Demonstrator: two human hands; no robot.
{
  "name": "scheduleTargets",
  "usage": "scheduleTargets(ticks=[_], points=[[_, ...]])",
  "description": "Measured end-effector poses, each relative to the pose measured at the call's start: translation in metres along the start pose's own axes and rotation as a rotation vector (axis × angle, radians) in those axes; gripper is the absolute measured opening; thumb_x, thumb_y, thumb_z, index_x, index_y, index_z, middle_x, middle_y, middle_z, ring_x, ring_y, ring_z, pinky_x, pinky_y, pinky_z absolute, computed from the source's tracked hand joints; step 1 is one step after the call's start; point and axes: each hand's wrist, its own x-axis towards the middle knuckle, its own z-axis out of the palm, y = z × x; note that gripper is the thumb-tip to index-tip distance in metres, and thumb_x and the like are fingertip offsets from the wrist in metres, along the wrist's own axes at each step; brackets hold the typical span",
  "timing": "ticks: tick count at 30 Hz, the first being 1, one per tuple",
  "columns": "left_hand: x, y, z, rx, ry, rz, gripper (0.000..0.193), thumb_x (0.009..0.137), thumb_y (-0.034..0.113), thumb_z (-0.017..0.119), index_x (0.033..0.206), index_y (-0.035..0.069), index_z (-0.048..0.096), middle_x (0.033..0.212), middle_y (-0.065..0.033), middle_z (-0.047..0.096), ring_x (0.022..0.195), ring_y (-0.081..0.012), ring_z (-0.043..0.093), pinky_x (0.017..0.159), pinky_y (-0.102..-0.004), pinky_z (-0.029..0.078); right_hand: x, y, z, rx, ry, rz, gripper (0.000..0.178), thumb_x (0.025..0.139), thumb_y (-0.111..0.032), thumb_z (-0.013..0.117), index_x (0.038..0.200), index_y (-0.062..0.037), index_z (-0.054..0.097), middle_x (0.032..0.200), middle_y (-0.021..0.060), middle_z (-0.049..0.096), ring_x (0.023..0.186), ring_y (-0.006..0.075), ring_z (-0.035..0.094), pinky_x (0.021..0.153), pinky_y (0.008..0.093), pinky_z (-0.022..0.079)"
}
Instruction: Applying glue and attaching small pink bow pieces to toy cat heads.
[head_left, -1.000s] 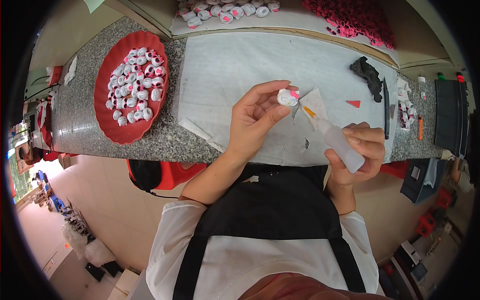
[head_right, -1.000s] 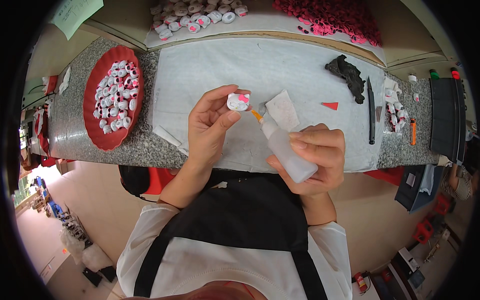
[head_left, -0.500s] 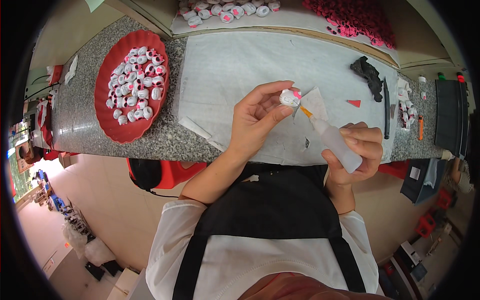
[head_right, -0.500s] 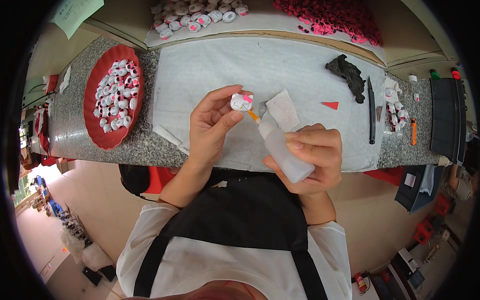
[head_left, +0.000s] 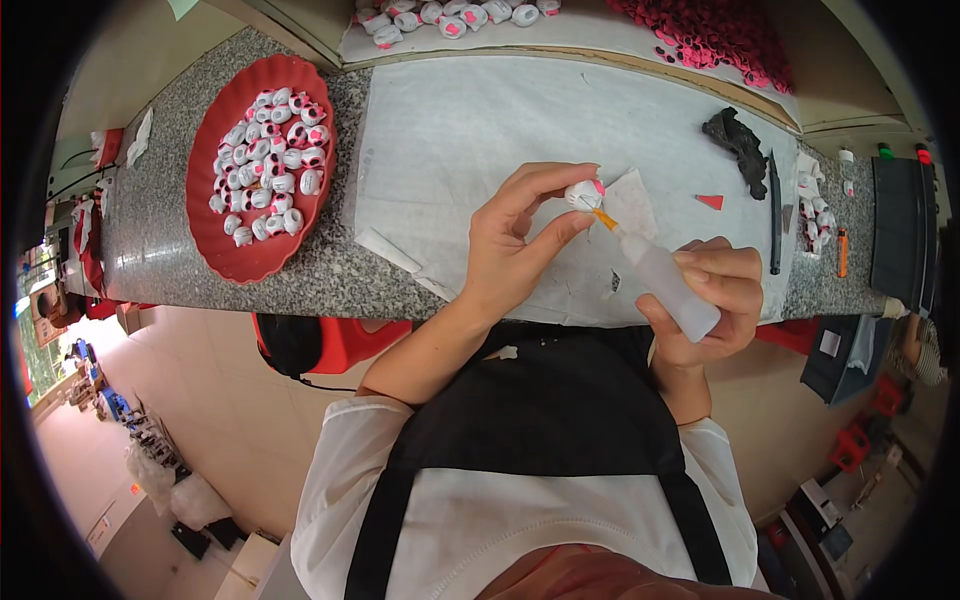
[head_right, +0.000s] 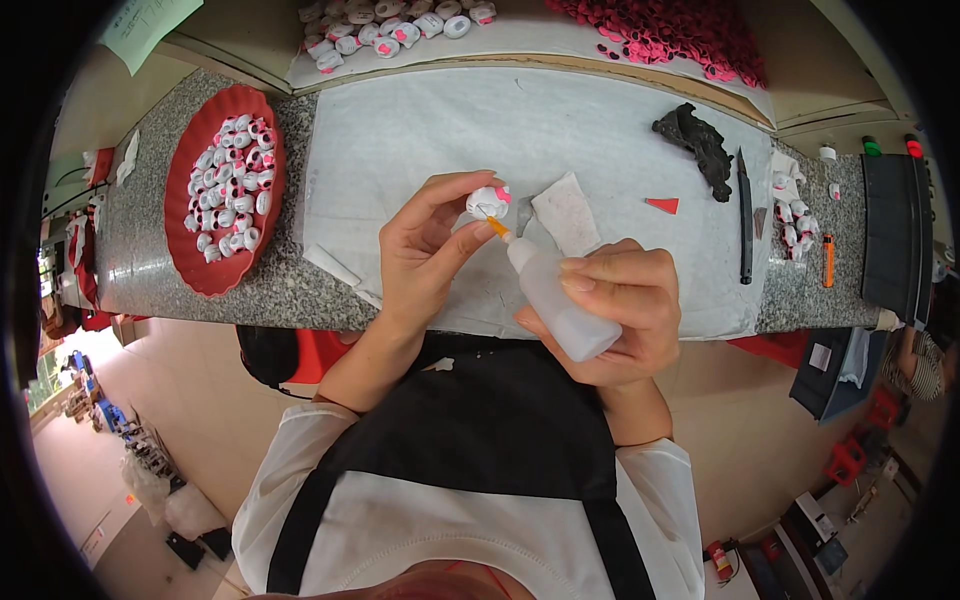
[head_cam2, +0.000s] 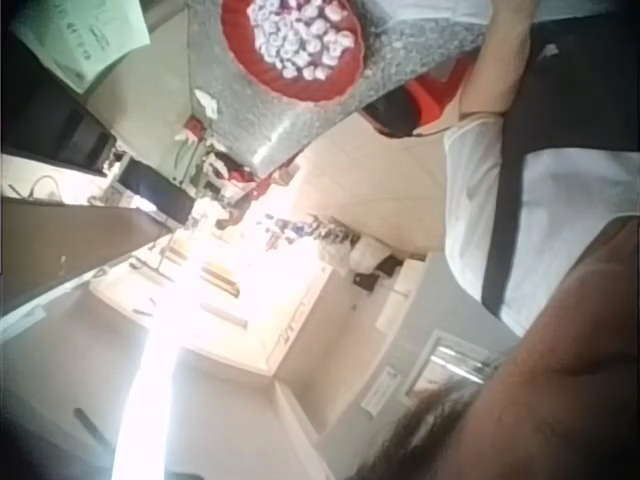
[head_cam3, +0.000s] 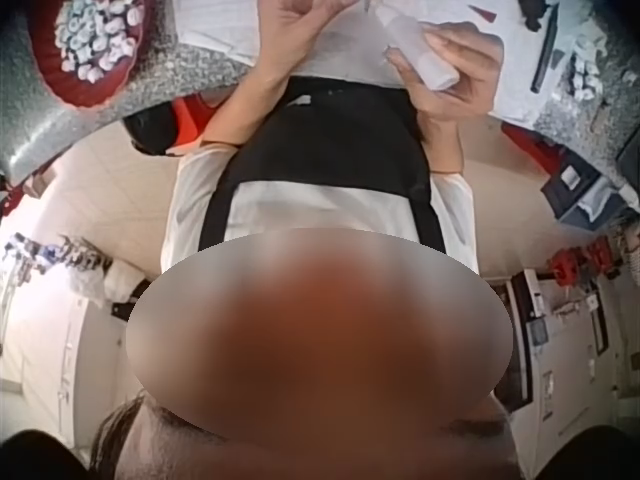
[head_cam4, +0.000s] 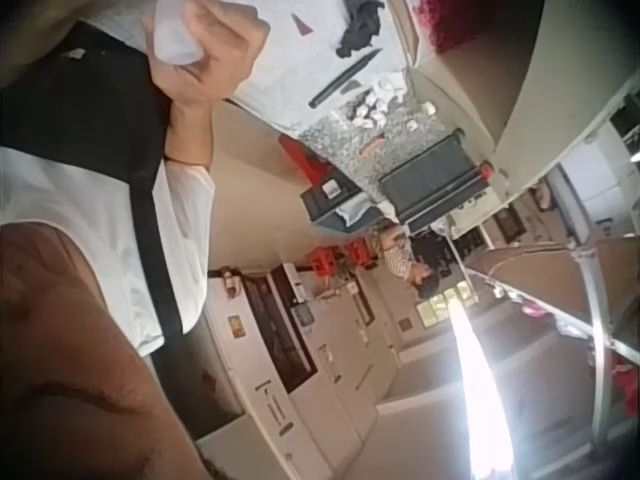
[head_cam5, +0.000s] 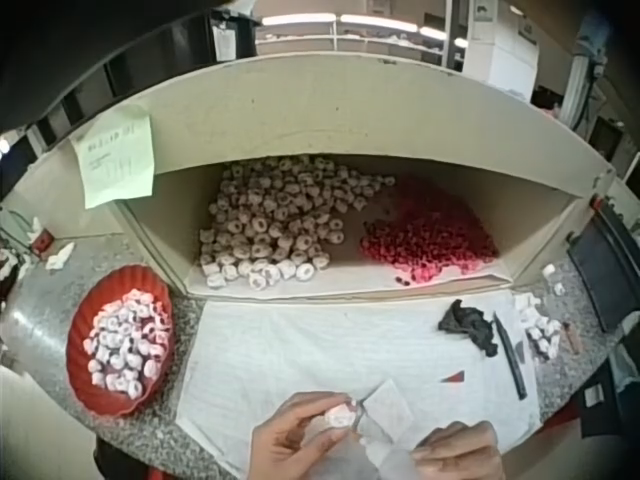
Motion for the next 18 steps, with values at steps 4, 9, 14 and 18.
scheduleTargets(ticks=[4,9,14,18], points=[[0.000,-0.001,0.000,0.014,-0.001,0.010,0.031,0.070,-0.008,0.052,0.101,-0.004,0.048,0.098,-0.0114,0.050,0.092,-0.0169,0.047,0.081,-0.0280,0.037,-0.001,-0.002,-0.003,0.013,-0.020,0.023,0.037,0.058,-0.017,0.072,0.084,-0.0072,0.047,0.078,0.0074,0.047,0.057,0.0133,0.045,0.053,0.0243,0.040],[0.000,0.000,0.000,0.031,0.008,0.015,0.031,0.070,-0.007,0.053,0.100,-0.004,0.048,0.099,-0.0121,0.050,0.093,-0.0172,0.047,0.081,-0.0281,0.036,0.000,-0.001,-0.005,0.024,0.007,0.042,0.035,0.057,-0.014,0.072,0.082,-0.0059,0.047,0.078,0.0081,0.047,0.058,0.0143,0.045,0.053,0.0251,0.039],[0.002,-0.001,0.000,0.008,0.016,0.008,0.031,0.071,-0.006,0.053,0.101,-0.003,0.048,0.100,-0.0122,0.051,0.090,-0.0156,0.048,0.079,-0.0255,0.037,0.005,0.004,-0.006,0.075,0.003,-0.004,0.041,0.051,0.003,0.071,0.084,-0.0041,0.049,0.081,0.0104,0.047,0.059,0.0149,0.049,0.051,0.0227,0.039],[0.003,0.002,0.001,-0.061,0.081,-0.037,0.033,0.071,-0.005,0.053,0.104,-0.001,0.046,0.101,-0.0121,0.051,0.087,-0.0128,0.049,0.074,-0.0216,0.039,0.009,0.009,-0.016,0.075,0.032,0.098,0.031,0.060,-0.002,0.065,0.081,-0.0035,0.042,0.080,0.0122,0.047,0.062,0.0157,0.047,0.055,0.0256,0.041]])
